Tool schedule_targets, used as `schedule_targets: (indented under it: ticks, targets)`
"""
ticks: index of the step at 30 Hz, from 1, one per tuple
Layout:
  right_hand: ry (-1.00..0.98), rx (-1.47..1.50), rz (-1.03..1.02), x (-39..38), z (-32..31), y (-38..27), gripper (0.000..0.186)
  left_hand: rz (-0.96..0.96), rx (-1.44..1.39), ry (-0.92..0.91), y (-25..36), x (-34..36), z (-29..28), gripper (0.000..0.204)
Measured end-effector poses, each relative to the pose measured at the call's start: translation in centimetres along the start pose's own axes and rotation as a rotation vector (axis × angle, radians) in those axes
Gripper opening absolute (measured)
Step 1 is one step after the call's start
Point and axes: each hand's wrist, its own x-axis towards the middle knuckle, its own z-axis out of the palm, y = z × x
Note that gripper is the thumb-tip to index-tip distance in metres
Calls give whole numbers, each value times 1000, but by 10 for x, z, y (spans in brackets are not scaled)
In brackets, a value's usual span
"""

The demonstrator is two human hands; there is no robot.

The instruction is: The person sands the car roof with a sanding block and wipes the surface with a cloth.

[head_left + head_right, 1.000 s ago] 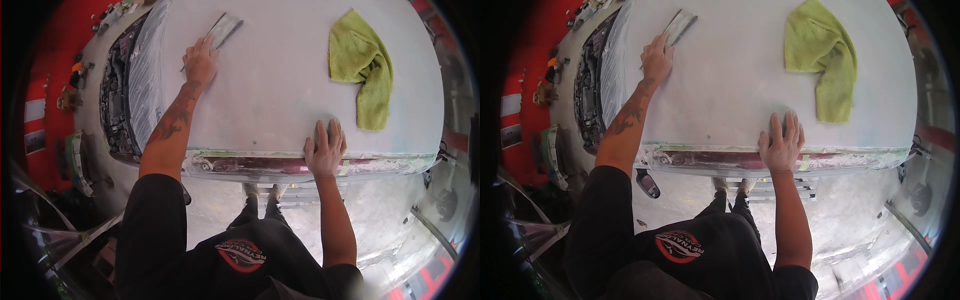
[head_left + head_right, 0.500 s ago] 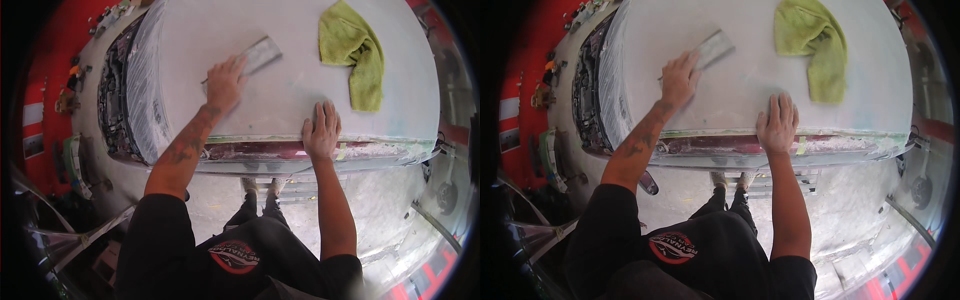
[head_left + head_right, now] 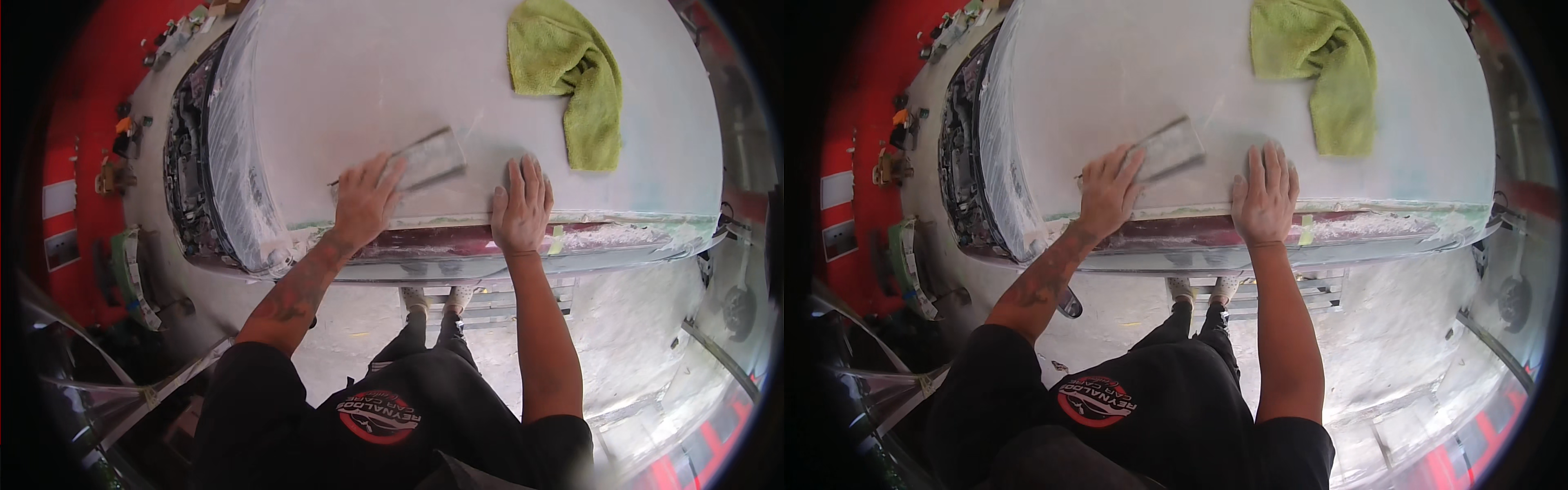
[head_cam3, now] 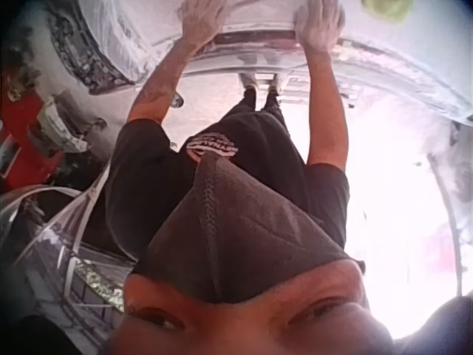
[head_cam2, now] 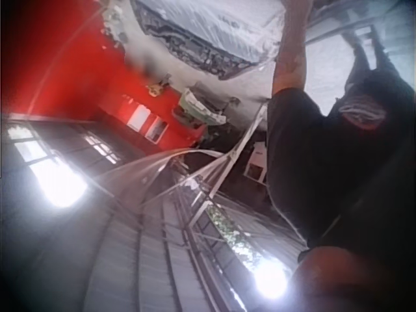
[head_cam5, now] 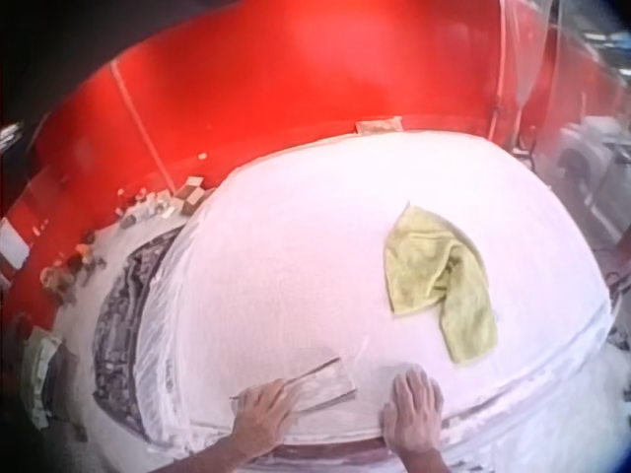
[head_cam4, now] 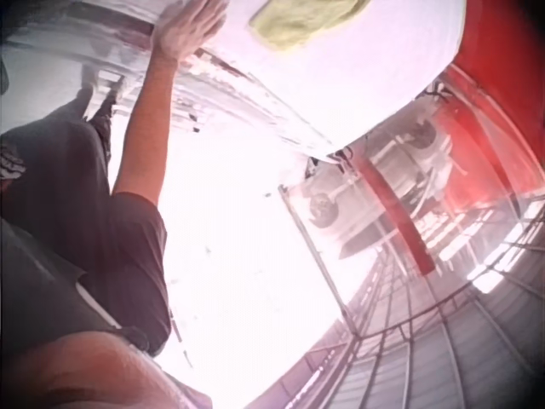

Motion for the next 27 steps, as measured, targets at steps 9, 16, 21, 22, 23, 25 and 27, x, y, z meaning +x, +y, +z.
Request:
schedule_targets:
  ticks: [9, 16, 21, 22, 23, 25, 27]
  targets:
    - [-13, 22, -20, -1, 6, -9, 47, -187, 99, 179, -102, 88, -27, 53]
    - [-28, -23, -1, 0, -1, -3, 46, 82, 32, -23, -42, -8, -21, 54]
    - [-37, 15, -20, 3, 4, -14, 45, -304, 184, 226, -164, 80, -37, 52]
    - [-35, 6, -18, 3, 5, -12, 45, -310, 181, 221, -155, 75, -32, 52]
    - [-34, 1, -17, 2, 5, -12, 45, -338, 186, 223, -139, 64, -22, 52]
    - [-42, -32, -12, 1, 1, -3, 45, -324, 155, 168, -84, 33, -7, 54]
    - [-41, -49, -4, 1, -3, 1, 46, -145, 73, 87, -46, -15, -10, 58]
